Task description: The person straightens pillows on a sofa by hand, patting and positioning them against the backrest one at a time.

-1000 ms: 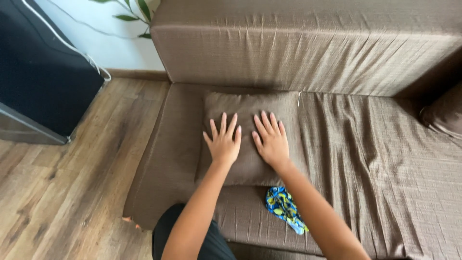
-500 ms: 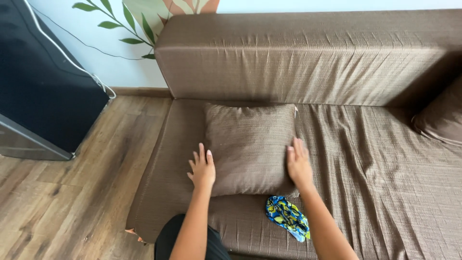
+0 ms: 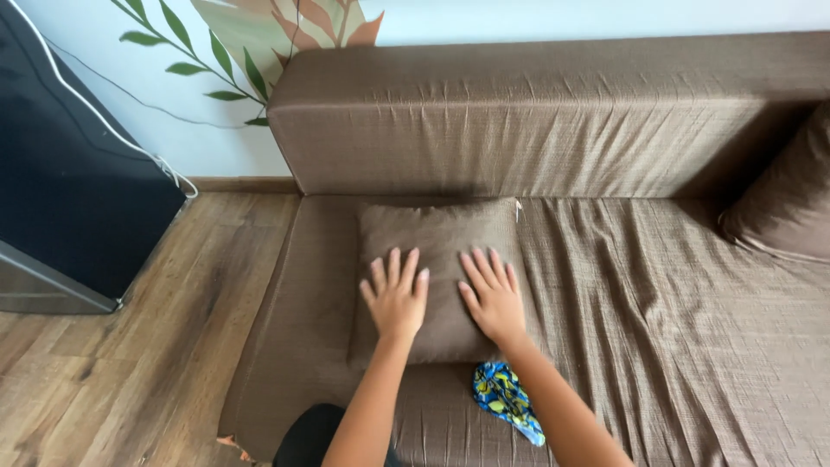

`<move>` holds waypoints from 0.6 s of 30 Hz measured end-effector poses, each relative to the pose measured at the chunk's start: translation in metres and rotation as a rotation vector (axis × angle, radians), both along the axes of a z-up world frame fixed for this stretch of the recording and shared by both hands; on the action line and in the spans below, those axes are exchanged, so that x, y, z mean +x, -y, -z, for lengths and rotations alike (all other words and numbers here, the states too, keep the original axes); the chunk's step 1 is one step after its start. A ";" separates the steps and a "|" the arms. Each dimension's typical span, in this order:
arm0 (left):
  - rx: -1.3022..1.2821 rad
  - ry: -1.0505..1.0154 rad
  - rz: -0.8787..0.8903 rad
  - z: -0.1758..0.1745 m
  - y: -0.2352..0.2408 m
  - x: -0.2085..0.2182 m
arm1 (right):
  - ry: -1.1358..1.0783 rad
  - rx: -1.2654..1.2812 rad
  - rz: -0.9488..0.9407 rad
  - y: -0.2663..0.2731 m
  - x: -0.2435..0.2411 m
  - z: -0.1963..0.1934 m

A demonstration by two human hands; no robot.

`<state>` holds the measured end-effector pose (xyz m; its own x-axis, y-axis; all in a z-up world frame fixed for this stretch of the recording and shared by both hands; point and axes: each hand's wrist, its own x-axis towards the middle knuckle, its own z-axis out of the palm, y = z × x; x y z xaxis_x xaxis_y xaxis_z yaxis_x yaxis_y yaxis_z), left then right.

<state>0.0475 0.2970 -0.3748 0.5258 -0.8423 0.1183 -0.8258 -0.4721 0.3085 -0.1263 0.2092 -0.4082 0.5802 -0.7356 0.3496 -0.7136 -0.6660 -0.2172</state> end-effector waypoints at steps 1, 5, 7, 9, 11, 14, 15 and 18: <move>0.041 -0.067 -0.078 -0.005 -0.011 0.005 | 0.038 0.087 0.066 -0.004 -0.009 0.001; 0.048 -0.464 -0.276 0.029 -0.040 0.043 | 0.124 0.286 0.173 -0.010 -0.035 0.014; 0.070 -0.501 -0.265 0.041 -0.043 0.052 | 0.184 0.350 0.196 -0.010 -0.043 0.015; 0.089 -0.536 -0.252 0.055 -0.045 0.064 | 0.246 0.411 0.219 -0.001 -0.052 0.028; 0.178 -0.588 -0.326 0.071 -0.042 0.076 | 0.295 0.629 0.368 0.019 -0.066 0.054; 0.148 -0.377 -0.444 0.072 -0.037 0.074 | 0.147 0.478 0.462 0.056 -0.072 0.098; 0.142 -0.376 -0.438 0.069 -0.021 0.062 | 0.151 0.472 0.466 0.051 -0.061 0.074; -0.667 0.736 -0.245 0.044 0.012 0.021 | 0.401 -0.159 0.245 0.034 -0.015 0.017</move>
